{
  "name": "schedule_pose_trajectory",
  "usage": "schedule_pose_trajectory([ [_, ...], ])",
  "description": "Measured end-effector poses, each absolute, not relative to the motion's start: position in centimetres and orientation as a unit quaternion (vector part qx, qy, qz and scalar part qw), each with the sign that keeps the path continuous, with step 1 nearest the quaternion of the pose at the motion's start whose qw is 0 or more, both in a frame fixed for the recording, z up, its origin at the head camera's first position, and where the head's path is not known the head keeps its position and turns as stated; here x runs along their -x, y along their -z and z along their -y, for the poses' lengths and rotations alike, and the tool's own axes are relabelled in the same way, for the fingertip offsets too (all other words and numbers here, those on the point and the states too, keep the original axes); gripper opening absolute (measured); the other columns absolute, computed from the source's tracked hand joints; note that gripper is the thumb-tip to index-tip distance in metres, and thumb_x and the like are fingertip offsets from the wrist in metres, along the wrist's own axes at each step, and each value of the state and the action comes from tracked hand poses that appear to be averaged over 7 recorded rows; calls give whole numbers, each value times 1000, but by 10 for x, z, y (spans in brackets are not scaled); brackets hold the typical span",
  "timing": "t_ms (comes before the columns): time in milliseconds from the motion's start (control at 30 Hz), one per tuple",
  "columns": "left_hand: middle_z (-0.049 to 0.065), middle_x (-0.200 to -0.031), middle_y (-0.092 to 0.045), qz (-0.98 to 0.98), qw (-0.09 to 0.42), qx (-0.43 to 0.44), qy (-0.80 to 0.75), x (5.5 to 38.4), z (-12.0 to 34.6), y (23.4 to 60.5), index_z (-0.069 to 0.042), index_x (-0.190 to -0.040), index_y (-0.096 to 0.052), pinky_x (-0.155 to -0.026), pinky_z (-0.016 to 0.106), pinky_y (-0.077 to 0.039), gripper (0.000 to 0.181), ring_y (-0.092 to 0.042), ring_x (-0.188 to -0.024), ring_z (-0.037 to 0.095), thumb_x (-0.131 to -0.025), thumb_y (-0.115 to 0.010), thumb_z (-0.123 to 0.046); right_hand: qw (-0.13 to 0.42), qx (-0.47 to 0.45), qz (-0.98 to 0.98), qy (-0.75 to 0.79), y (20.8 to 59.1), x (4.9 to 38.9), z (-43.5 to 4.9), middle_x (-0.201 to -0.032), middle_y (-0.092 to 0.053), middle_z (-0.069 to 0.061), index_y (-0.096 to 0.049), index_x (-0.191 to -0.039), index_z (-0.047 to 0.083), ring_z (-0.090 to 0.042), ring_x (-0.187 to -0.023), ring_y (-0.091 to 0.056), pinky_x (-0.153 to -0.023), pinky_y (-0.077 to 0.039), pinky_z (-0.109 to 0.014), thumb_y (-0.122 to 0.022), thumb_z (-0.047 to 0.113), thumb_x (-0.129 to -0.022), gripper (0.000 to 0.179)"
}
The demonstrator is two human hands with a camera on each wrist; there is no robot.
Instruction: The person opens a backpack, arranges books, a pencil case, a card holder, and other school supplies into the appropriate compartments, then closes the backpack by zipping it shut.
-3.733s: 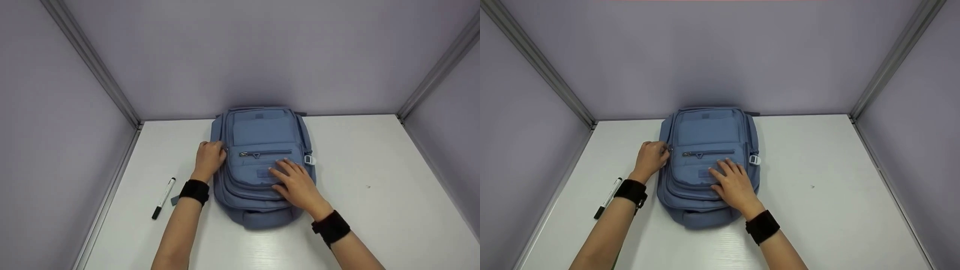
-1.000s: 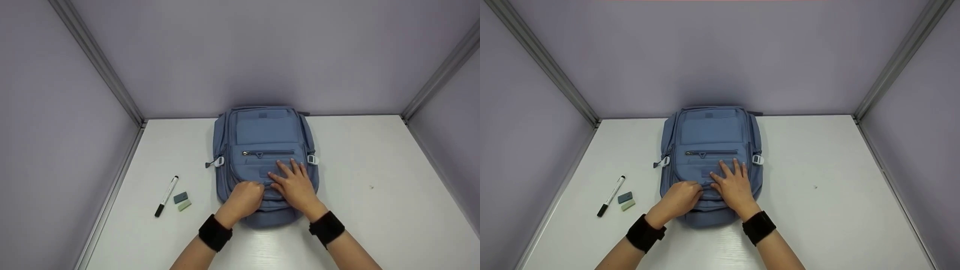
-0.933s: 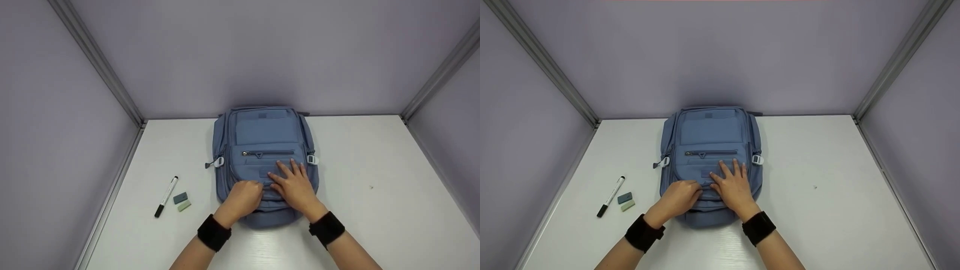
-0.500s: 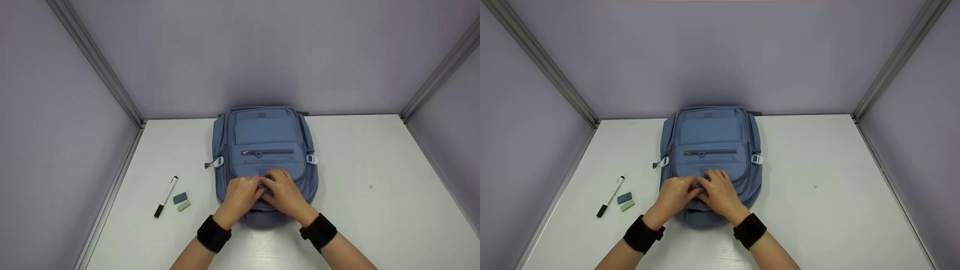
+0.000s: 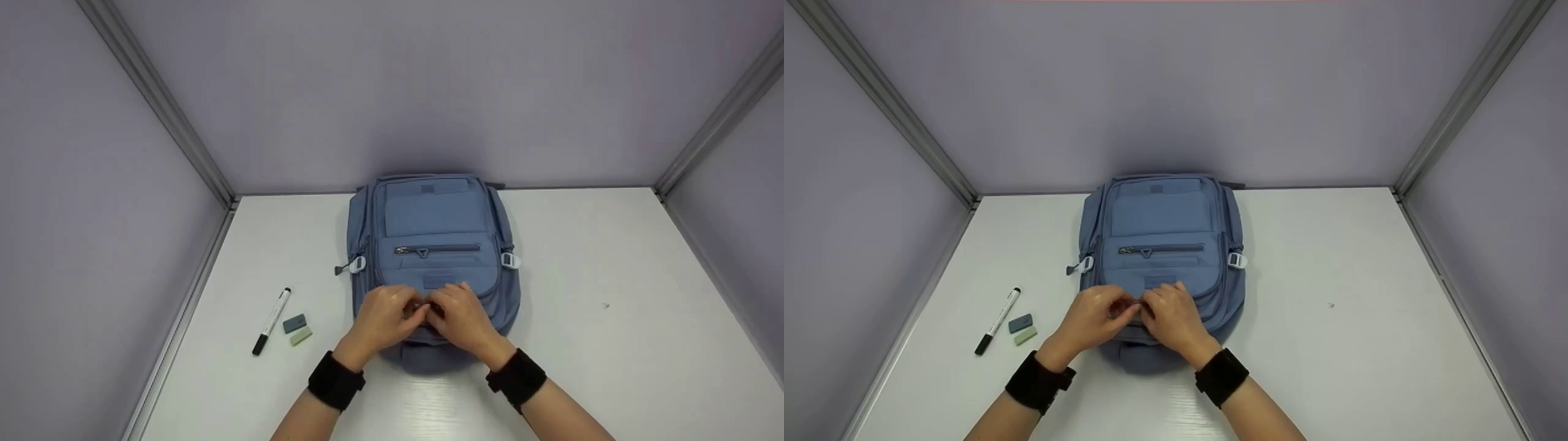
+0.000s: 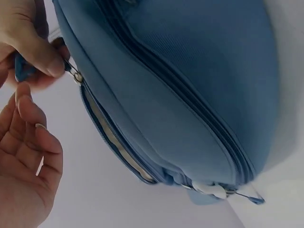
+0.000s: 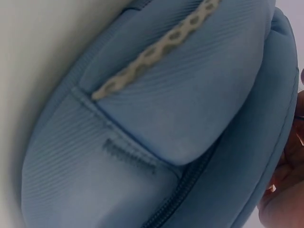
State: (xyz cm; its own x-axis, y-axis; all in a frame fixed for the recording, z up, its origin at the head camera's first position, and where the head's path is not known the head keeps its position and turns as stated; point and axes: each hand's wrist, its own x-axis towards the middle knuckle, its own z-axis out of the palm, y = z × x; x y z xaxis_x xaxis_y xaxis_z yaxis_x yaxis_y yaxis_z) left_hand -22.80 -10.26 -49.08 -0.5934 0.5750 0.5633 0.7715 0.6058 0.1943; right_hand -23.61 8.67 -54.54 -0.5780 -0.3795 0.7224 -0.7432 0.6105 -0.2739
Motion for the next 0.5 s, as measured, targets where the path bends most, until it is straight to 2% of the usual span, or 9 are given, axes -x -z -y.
schedule_pose_trajectory([
  [67,-1,-78,-62,867,246,387,194,234,109,492,-11,-88,-70,-64,31,-48,7,-59,-69,13,-87,-73,-17,304,-321,849,-290,543,235,-88,-76,-66,1,-71,-85,12,-16,-67,-59,-62,-41,-34,-79,7,-79,11],
  [133,1,-89,-65,873,249,385,167,240,116,495,-10,-96,-71,-75,36,-49,12,-62,-82,17,-86,-75,-16,284,-309,861,-287,541,234,-89,-78,-69,0,-73,-86,11,-16,-69,-61,-63,-41,-34,-78,8,-81,8],
  [300,5,-117,-66,888,210,395,106,249,130,502,-9,-113,-72,-101,43,-42,26,-58,-117,24,-89,-75,-20,227,-282,892,-272,534,231,-92,-79,-72,3,-77,-85,13,-15,-72,-63,-66,-41,-34,-79,14,-82,4],
  [400,7,-126,-64,894,188,397,92,253,134,506,-9,-115,-72,-106,46,-38,28,-53,-126,27,-90,-73,-21,217,-271,900,-264,532,230,-94,-77,-71,3,-77,-83,14,-15,-70,-63,-66,-41,-34,-80,17,-82,5],
  [500,7,-129,-63,898,177,390,99,256,136,509,-8,-114,-73,-106,49,-37,27,-53,-127,27,-91,-71,-22,215,-267,903,-258,531,229,-98,-73,-69,3,-76,-79,15,-15,-66,-61,-64,-39,-34,-81,19,-82,7],
])
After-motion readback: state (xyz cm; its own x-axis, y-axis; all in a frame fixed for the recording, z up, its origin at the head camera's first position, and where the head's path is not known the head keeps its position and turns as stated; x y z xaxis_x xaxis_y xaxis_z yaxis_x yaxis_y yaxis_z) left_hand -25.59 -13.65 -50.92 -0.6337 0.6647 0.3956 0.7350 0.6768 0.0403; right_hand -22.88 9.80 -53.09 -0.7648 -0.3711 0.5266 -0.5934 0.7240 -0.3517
